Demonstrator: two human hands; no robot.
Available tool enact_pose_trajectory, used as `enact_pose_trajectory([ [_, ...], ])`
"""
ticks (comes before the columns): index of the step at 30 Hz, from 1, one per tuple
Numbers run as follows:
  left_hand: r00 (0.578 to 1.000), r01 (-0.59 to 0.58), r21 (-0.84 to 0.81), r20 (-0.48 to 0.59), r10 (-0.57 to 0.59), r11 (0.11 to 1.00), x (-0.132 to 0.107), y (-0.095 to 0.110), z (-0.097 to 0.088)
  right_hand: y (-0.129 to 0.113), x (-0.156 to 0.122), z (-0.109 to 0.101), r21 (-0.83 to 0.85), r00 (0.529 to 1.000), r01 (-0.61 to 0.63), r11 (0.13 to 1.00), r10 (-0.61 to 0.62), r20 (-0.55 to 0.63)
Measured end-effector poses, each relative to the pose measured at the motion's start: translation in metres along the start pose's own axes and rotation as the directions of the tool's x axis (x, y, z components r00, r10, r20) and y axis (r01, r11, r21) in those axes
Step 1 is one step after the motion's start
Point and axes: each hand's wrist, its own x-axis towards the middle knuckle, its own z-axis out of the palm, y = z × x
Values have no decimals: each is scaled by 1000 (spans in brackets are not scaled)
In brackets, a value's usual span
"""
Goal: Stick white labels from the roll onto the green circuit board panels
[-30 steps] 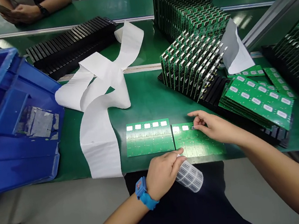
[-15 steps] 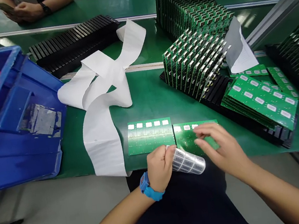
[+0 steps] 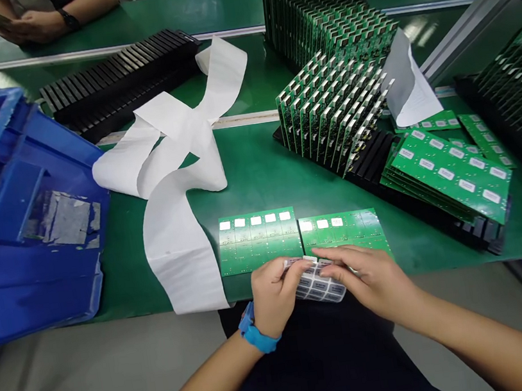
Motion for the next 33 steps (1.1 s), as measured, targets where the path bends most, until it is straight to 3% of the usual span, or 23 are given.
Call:
enact_pose_trajectory([
  [6, 997, -78, -9, 17, 78, 997, 4, 0, -2, -2, -1, -12, 81, 995, -83, 993, 79, 58],
  [9, 999, -49, 38, 18, 48, 998, 5, 0, 0, -1, 2, -18, 67, 1000, 14, 998, -13, -27],
  [12, 999, 23, 83, 31, -26, 996, 4, 2, 1, 13, 9, -36, 30, 978, 67, 997, -60, -200],
  [14, 991, 6, 75, 134, -17, 997, 3, 3, 2, 29, 16, -55, -42, 969, -43, 998, 31, -245],
  [17, 914, -94, -5, 396, 89, 996, 1, 3, 2, 55, 28, -76, -166, 964, -261, 951, 246, -104],
  [19, 850, -146, -17, 509, 134, 989, 1, 2, 4, 66, 34, -81, -215, 948, -316, 924, 318, -26],
  [21, 831, -159, 40, 545, 112, 986, 1, 1, 7, 69, 37, -79, -251, 945, -319, 914, 327, -11],
  [27, 836, -97, 128, 549, 11, 987, 2, 0, 9, 61, 36, -64, -445, 975, -215, 869, 213, -55],
  [31, 843, -82, 135, 538, -3, 988, 3, 0, 9, 56, 30, -65, -720, 991, -99, 687, -1, -137],
  [33, 849, -78, 140, 529, -8, 987, 3, 1, 9, 57, 27, -72, -693, 979, -103, 713, -51, -198],
])
